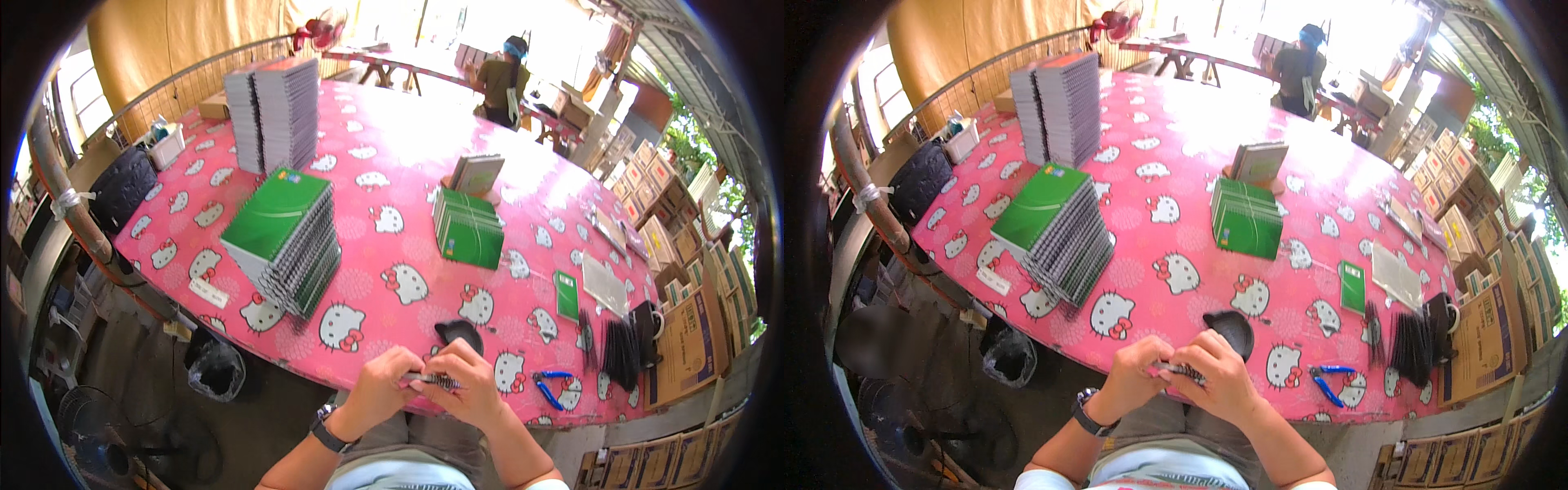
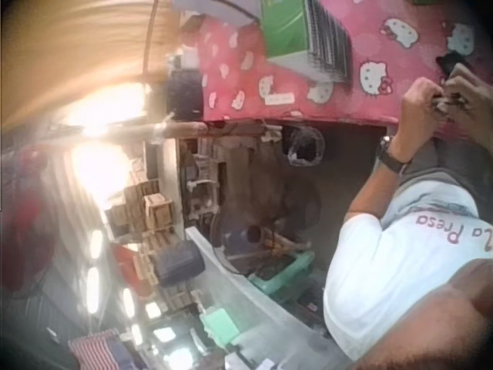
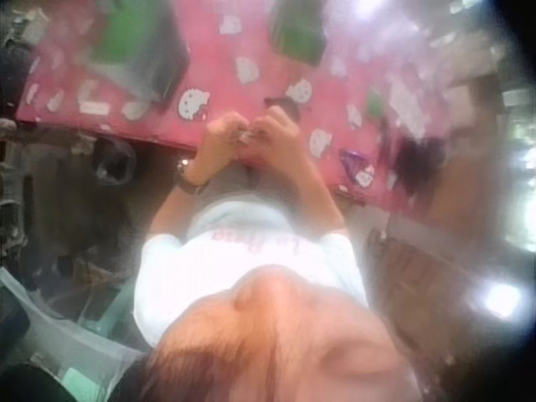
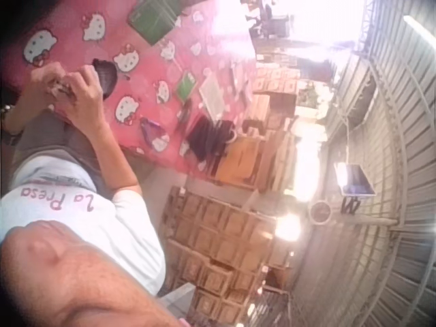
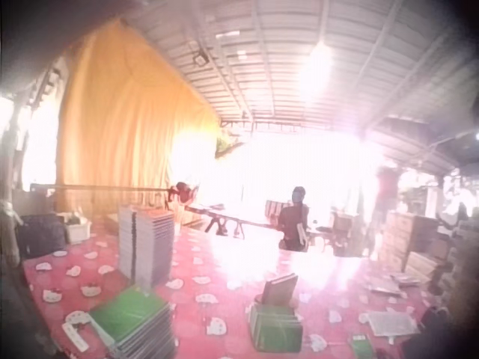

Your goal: The person assembles notebooks by threading black plastic spiral spines through the pre-punched holes of green notebook covers and internal paper stacks, then stacking the finished notebooks onto a pile.

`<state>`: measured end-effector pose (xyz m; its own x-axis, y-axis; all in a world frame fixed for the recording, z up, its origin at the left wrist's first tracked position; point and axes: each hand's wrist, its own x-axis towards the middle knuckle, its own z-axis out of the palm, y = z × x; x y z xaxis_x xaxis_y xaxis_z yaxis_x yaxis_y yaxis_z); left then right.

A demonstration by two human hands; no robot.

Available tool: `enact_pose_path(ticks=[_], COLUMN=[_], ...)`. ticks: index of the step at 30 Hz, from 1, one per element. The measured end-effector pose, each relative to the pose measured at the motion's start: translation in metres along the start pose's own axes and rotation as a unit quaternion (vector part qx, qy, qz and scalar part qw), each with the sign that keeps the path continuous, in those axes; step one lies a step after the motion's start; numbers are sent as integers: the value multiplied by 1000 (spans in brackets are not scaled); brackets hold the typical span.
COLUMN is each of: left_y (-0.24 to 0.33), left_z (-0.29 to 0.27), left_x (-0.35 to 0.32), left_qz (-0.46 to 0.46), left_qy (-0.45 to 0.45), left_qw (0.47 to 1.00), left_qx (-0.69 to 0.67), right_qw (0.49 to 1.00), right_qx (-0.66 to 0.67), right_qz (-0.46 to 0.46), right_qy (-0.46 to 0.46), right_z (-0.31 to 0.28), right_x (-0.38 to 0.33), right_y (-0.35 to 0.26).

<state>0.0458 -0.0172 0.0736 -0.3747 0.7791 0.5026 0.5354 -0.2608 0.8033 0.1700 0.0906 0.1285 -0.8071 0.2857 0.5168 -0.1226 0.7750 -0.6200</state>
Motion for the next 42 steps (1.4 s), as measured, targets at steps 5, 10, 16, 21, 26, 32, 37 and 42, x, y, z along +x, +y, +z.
enact_pose_path(ticks=[5, 10, 16, 21, 26, 32, 37, 42], left_y=[3, 18, 40, 63, 7, -19, -13, -15], left_z=[-6, -25, -69, -140, -193, -202, -193, -203], left_x=[-1, 0, 24, 68, 86, 74, 74, 68], left_qz=[-18, -133, -11, -8, -75, -114, -109, -48], left_qy=[11, -23, 2, 365, 309, 286, 287, 342], left_qw=[999, 990, 996, 924, 907, 937, 944, 909], left_qx=[-38, -38, 92, -112, 275, 167, 122, 235], right_qw=[999, 996, 996, 994, 953, 944, 883, 935], right_qx=[-38, -45, -65, -39, -269, -243, -359, -264], right_qz=[-19, -48, -58, -4, 112, 223, 302, 178], right_qy=[-18, -68, -7, 101, -83, -31, 10, 156], right_z=[-5, -3, -9, -39, -11, -29, -70, -52], right_x=[5, 14, 41, 49, -10, -41, -19, 55], right_y=[-5, -10, -26, 21, 87, 131, 163, 219])
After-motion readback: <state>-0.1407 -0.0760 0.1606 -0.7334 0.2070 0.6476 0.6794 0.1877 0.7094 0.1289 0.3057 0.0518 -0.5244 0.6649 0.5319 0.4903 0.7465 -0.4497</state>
